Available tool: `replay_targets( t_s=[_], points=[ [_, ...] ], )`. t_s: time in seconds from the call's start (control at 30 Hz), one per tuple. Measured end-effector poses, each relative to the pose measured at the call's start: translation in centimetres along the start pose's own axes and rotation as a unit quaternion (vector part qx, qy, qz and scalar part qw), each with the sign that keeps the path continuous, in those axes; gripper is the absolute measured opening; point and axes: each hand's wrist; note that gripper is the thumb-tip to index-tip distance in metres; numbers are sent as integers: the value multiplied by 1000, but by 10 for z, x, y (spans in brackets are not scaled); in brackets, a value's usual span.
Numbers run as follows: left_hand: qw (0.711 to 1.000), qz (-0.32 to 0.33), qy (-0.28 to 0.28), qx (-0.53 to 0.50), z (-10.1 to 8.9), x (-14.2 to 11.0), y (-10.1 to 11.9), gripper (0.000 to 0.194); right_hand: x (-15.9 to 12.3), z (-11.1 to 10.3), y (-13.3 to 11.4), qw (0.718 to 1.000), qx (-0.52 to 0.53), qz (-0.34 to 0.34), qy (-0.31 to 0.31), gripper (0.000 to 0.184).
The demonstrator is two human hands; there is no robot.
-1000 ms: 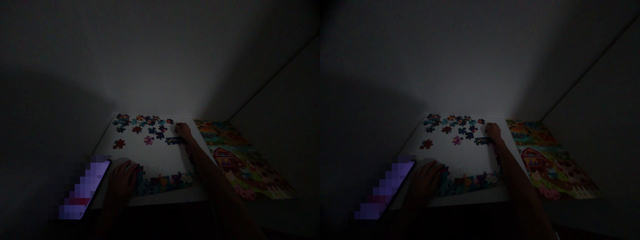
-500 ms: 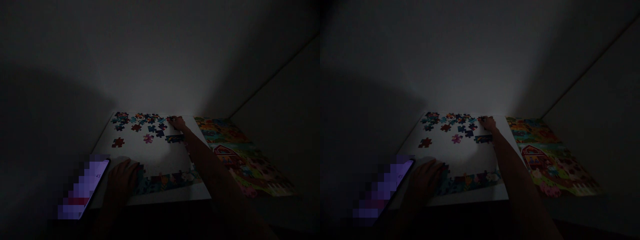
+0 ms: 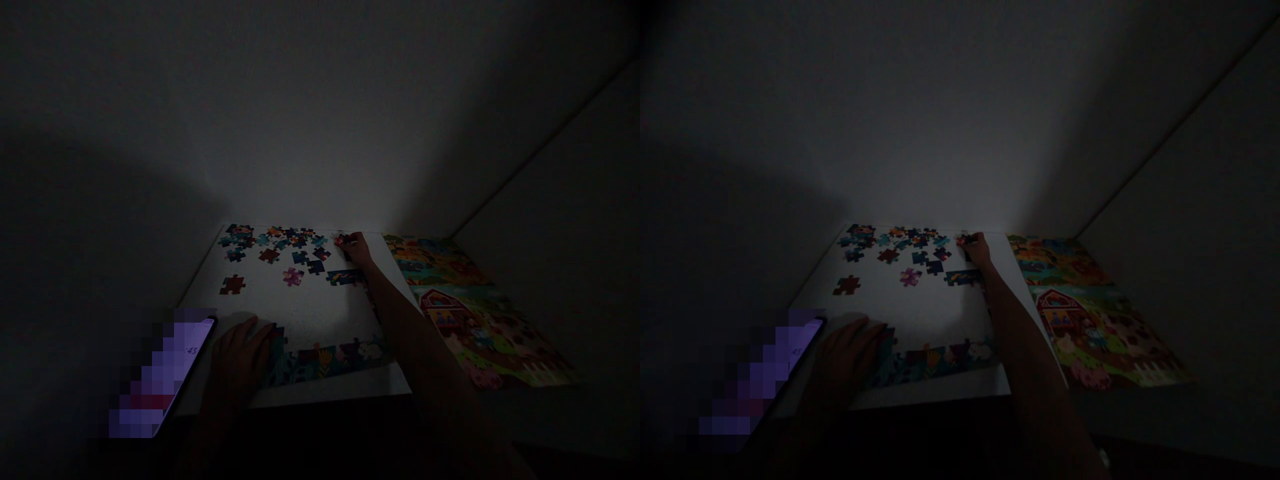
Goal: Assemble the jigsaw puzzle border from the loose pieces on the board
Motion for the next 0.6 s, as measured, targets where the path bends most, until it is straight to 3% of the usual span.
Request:
replay_targets(
  t_s=[0.13,0.33,0.47,0.6],
  points=[
    [1000,4,0,-1,-1,0,0,36,-3,-3,2,989,148,15,-18,36],
    [1000,5,-13,7,1,-1,-3,35,-3,-10,0,979,206,7,-16,29],
    [1000,11,-7,18,2,-1,-4,35,-5,-14,1,970,245,5,-9,37],
    [1000,21,-1,14,1,0,-3,36,-11,-18,-3,959,279,-17,-40,41]
  ],
)
Point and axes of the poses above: each hand's wrist, its own x-axis towards the middle knuckle, its own z-axis out of the palm, y = z × x, and after that the axes turned 15 degrees about z, right-handed
